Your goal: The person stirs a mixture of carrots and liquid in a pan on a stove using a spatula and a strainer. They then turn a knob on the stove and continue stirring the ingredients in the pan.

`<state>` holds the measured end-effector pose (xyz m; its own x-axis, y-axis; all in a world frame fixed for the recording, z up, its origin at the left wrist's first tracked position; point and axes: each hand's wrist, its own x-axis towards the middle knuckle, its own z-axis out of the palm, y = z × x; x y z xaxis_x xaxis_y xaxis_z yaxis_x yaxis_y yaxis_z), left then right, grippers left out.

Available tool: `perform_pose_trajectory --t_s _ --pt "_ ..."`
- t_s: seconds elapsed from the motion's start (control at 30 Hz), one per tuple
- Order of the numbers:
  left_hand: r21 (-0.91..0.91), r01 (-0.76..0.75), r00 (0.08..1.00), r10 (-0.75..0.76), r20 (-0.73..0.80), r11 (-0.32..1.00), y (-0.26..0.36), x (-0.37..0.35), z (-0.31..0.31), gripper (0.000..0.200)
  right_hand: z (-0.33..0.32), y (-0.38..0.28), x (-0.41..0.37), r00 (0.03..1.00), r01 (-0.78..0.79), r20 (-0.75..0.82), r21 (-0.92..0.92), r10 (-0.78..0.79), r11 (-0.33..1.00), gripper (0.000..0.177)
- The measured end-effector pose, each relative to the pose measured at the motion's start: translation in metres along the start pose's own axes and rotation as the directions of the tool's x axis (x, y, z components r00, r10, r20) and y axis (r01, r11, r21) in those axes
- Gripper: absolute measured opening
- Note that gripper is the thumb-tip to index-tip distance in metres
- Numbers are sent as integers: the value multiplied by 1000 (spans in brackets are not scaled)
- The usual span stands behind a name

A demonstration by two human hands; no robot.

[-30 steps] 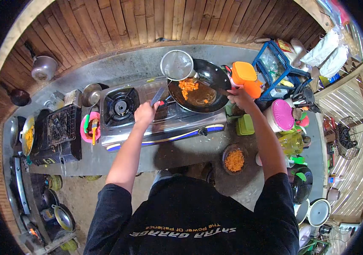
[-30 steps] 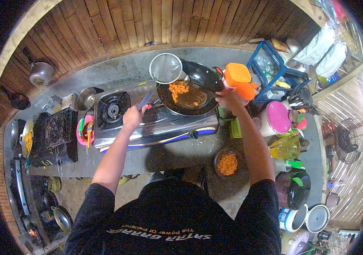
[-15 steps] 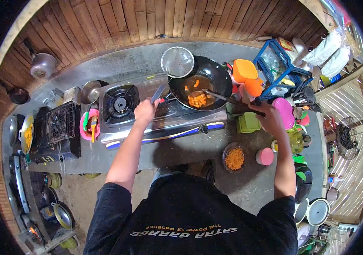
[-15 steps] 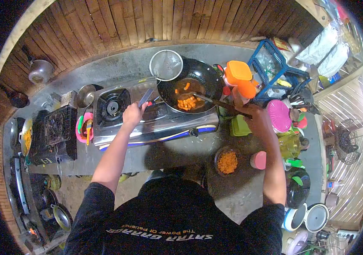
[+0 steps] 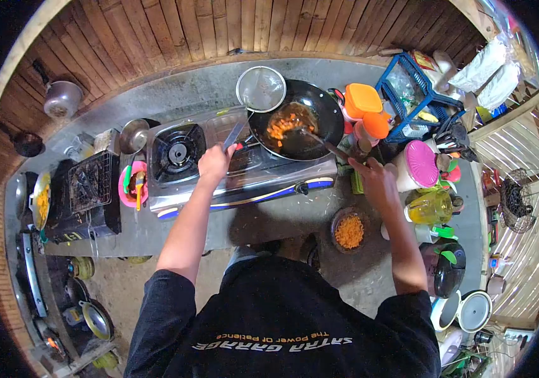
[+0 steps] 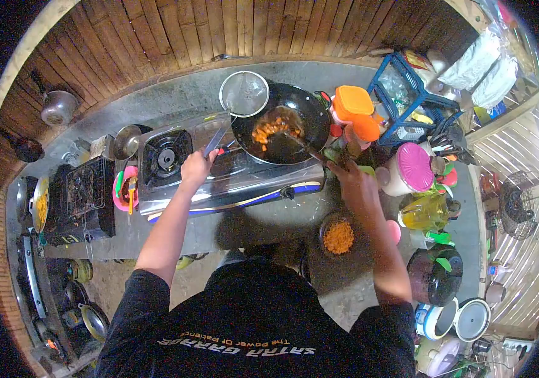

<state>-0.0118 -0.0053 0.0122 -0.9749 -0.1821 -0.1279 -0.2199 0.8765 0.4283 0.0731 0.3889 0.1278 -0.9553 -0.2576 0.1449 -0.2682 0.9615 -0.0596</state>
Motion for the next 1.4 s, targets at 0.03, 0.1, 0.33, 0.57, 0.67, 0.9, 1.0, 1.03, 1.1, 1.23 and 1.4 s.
perform_pose_trajectory --t_s 0.03,0.1,0.33,0.57,0.67,0.9,1.0,1.03,1.1,1.23,1.4 --pt "18 4 1000 -4 -3 1000 0 0 1 56 12 2 6 997 -68 27 71 66 995 45" --pt "53 16 1000 -16 -15 998 -1 1 2 56 29 14 12 995 -39 -88 172 54 984 41" --pt "27 1 1000 -1 -25 1000 0 0 2 55 30 59 35 933 -357 79 296 350 886 36" --pt "27 1 1000 -1 -15 1000 1 -1 0 54 85 78 69 985 -9 -159 368 72 930 33" --pt "23 4 1000 -4 -1 1000 1 -1 -1 53 100 63 82 998 -28 -38 464 52 885 31" --pt "7 0 1000 0 -6 1000 0 -2 -1 60 98 69 68 998 -52 69 694 5 718 35" --pt "24 3 1000 -3 -4 1000 0 -1 -2 52 56 60 41 1000 30 -11 513 -29 858 39" --pt "24 1 1000 -1 -9 1000 0 -1 -2 52 24 50 31 1000 0 16 424 -7 906 41" --pt "25 -1 1000 2 -20 1000 1 -2 -2 52 -27 28 15 997 -54 63 333 35 941 45" --pt "25 -4 1000 5 -18 1000 4 -4 -4 52 -72 13 -8 997 -45 69 141 36 989 45" --pt "17 -9 1000 10 -12 1000 5 -4 -7 52 -54 12 -11 995 -13 103 36 10 999 39"
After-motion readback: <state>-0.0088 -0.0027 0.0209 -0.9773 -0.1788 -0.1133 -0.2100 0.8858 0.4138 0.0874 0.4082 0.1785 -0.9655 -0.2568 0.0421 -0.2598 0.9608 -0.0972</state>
